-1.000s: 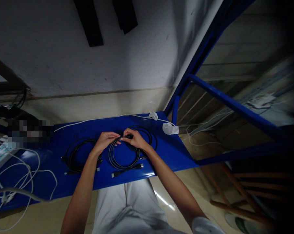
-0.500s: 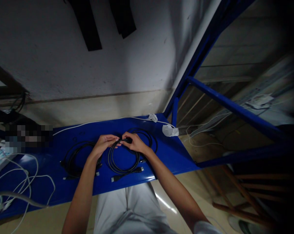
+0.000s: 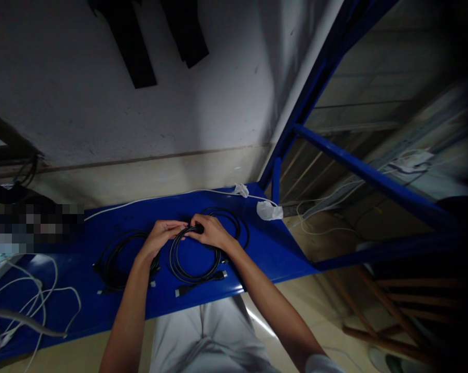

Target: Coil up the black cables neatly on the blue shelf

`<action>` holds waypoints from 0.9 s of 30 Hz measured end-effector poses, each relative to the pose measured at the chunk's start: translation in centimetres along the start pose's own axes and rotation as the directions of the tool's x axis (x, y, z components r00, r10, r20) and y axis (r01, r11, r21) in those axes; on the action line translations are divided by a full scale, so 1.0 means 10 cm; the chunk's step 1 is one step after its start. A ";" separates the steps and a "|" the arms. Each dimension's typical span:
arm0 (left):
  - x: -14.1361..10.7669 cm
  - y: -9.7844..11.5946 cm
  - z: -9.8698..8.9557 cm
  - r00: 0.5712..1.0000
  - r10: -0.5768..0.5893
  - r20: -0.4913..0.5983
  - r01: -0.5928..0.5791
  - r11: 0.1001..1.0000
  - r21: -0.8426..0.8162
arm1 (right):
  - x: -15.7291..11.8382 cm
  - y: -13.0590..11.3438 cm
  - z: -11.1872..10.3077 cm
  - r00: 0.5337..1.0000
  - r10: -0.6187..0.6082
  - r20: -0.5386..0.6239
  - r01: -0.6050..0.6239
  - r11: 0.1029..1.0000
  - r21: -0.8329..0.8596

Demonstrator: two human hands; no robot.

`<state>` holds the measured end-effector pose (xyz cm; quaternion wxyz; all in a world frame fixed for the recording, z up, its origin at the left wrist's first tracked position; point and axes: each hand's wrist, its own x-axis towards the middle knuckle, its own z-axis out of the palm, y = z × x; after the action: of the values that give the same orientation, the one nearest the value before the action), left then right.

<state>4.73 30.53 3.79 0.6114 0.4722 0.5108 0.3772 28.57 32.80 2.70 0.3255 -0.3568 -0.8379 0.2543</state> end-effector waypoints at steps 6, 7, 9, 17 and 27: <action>-0.08 0.01 0.02 0.991 0.135 0.024 -0.137 0.985 0.104 | -0.01 0.08 0.04 0.997 -0.069 -0.042 0.075 0.986 0.151; -0.11 0.01 0.03 0.988 0.150 0.019 -0.151 0.980 0.129 | -0.01 0.09 0.05 0.995 -0.091 -0.045 0.098 0.979 0.181; -0.16 -0.01 0.05 0.987 0.159 0.011 -0.158 0.971 0.180 | 0.01 0.11 0.07 0.991 -0.127 -0.037 0.132 0.962 0.239; -0.29 0.01 -0.16 0.918 0.343 -0.198 -0.268 0.906 0.328 | 0.00 0.12 0.09 0.996 -0.084 0.007 0.075 0.914 0.400; -0.37 0.07 -2.18 0.152 0.354 -0.923 -0.137 0.932 0.335 | -0.01 0.19 0.17 0.995 0.082 0.060 -0.101 0.854 0.510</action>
<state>-17.39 31.42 4.75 0.0371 0.2540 0.7264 0.6375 28.23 33.56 0.30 0.3812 -0.2923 -0.7277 0.4895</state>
